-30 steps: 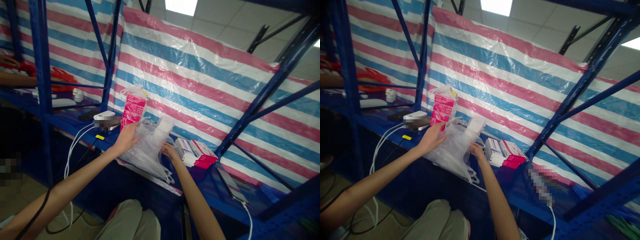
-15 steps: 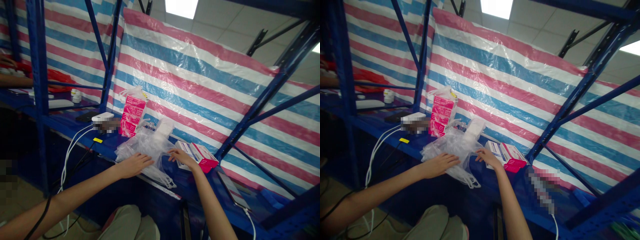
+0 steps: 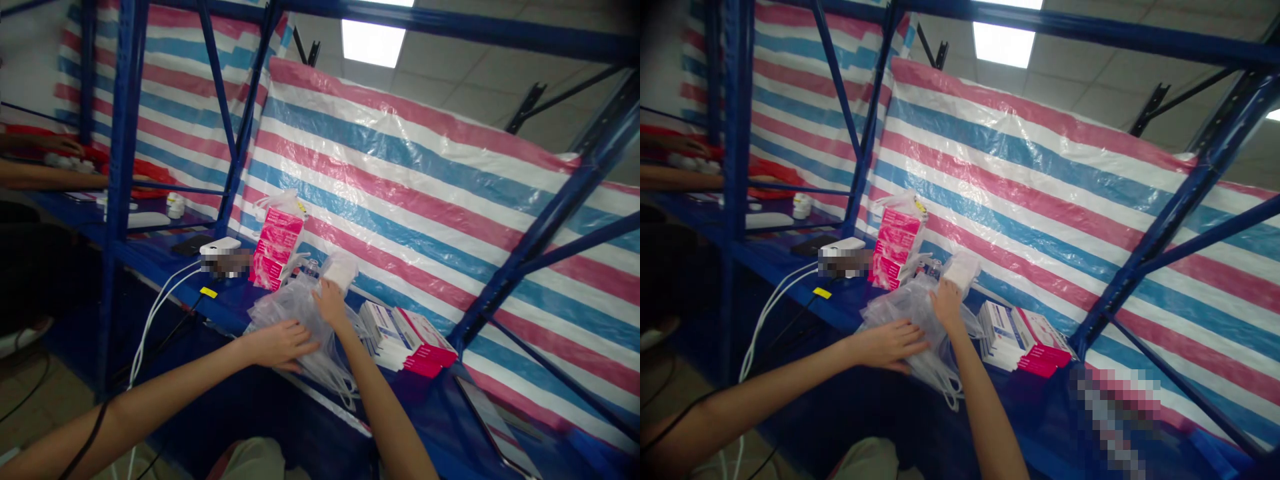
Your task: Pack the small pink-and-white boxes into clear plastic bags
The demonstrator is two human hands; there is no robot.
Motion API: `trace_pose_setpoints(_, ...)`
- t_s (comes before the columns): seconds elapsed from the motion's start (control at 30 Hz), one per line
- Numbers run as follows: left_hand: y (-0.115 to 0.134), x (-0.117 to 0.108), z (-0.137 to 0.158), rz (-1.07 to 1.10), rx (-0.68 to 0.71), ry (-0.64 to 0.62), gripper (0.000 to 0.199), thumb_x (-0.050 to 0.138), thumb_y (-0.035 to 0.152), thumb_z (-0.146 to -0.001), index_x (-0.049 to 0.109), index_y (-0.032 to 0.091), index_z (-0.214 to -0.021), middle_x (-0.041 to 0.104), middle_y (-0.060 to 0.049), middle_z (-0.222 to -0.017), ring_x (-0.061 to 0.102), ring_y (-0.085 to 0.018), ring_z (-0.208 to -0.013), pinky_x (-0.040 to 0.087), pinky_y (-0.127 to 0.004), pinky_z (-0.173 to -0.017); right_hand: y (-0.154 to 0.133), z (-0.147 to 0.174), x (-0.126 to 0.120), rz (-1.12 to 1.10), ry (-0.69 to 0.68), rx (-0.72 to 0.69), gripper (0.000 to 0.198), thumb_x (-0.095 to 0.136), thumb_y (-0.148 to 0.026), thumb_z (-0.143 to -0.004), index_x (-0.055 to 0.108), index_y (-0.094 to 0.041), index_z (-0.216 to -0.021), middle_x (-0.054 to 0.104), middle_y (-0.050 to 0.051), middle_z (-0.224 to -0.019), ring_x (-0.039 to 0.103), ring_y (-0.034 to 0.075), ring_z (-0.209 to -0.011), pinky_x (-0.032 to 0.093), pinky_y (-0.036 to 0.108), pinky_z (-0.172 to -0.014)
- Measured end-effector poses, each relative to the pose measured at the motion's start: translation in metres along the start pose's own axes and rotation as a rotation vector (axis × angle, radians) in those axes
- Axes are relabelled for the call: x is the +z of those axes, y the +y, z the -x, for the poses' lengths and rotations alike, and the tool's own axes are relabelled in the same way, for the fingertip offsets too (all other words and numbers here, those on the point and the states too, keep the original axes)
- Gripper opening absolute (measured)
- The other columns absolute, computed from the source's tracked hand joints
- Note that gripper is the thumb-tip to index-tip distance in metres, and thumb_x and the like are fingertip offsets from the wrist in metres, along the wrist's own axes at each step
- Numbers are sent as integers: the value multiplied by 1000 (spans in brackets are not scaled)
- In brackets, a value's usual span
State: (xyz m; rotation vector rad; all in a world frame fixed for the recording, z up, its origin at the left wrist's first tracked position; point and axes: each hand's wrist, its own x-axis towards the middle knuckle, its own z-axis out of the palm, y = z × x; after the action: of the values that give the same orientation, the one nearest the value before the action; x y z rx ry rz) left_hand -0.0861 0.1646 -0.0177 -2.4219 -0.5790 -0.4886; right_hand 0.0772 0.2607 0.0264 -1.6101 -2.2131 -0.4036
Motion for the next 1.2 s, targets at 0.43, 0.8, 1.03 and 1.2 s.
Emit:
trace_pose_setpoints(0.43,-15,-7,51,-81,-184,2,50,43,24,-87,32,14,-135,48,-12,-129,40,-23,-122,24,-40,-103,-12,-21,14,-282,-67,-255,29,39,-31,-90,59,-18,-106,62,5,-104,54,15,-98,39,27,-86)
trace_pose_setpoints(0.8,-32,10,21,-91,15,22,16,44,13,-88,55,17,-99,56,-3,-79,52,-16,-74,37,-29,-65,-10,-21,28,-40,-249,-203,47,47,-39,-86,43,-14,-127,55,15,-119,51,25,-109,38,39,-91)
trace_pose_setpoints(1.03,-25,21,-2,-79,-180,-88,11,47,12,-86,57,14,-81,58,-5,-79,52,-19,-80,34,-31,-64,-19,-30,-35,-4,-161,-267,52,40,-43,-88,39,-13,-130,46,16,-129,43,26,-118,36,39,-94)
trace_pose_setpoints(1.2,-22,13,2,-26,-255,-30,24,44,13,-87,52,14,-109,58,-8,-94,53,-20,-88,37,-31,-72,-37,64,-67,-102,-96,-299,73,47,-53,-80,22,-20,-140,37,12,-139,39,27,-122,33,44,-97)
